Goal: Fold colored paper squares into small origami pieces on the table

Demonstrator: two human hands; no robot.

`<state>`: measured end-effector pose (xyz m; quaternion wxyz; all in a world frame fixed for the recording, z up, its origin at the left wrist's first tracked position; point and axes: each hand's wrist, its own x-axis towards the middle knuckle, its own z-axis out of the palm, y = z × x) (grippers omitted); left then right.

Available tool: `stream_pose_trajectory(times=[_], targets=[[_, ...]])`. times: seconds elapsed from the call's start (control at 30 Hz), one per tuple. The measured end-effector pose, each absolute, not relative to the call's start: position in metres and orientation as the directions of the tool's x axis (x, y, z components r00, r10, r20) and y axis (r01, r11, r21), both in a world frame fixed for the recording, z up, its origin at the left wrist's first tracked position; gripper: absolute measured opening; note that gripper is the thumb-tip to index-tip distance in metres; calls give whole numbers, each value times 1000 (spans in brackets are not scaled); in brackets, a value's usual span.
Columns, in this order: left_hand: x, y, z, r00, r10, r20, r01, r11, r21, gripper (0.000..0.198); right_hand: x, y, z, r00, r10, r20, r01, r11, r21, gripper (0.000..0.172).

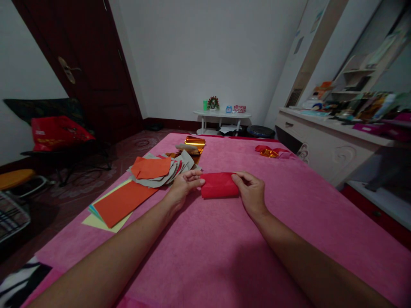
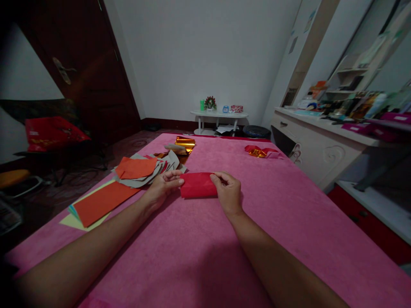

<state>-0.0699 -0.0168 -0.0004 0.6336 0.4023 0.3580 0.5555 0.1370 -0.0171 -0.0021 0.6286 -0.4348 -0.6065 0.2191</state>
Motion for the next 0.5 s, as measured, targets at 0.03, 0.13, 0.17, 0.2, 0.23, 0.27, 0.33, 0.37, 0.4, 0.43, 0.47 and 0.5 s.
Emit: stream_pose_trajectory(times=[0.03,0.13,0.17,0.2,0.23,0.27,0.33,0.37,0.4,0.43,0.47,0.5], targets=[[-70,-17,0,130,991,-6,-422,61,905,39,137,-17,-2,172,802,572,254,525,-812,13],[-70,-18,0,130,991,-1,-414,55,909,39,137,-18,-2,173,801,574,267,522,-810,13],[-70,-18,0,129,992,4,-399,48,915,39,137,-18,-2,172,800,575,269,523,-809,13],[-70,-18,0,125,992,12,-381,37,924,38,136,-18,-1,169,800,576,269,525,-807,13],[-69,-19,1,121,992,21,-360,24,933,37,136,-19,-1,166,799,578,267,528,-806,13],[-69,-19,1,117,993,32,-340,10,940,36,136,-19,-1,166,798,579,264,530,-806,13],[-67,-20,3,105,993,57,-307,-22,951,31,136,-19,0,166,798,580,260,532,-806,12],[-66,-21,5,92,993,71,-292,-41,956,28,136,-18,0,166,798,579,258,531,-807,12],[-65,-21,6,76,993,86,-272,-63,960,26,136,-18,0,167,800,577,257,529,-808,12],[-65,-22,6,56,993,104,-244,-88,966,25,136,-18,0,169,801,574,255,527,-811,12],[-64,-22,7,36,991,125,-210,-115,971,23,136,-18,0,171,804,570,251,524,-814,12],[-64,-22,7,22,989,146,-175,-140,975,22,136,-17,-1,174,808,563,246,518,-819,12]])
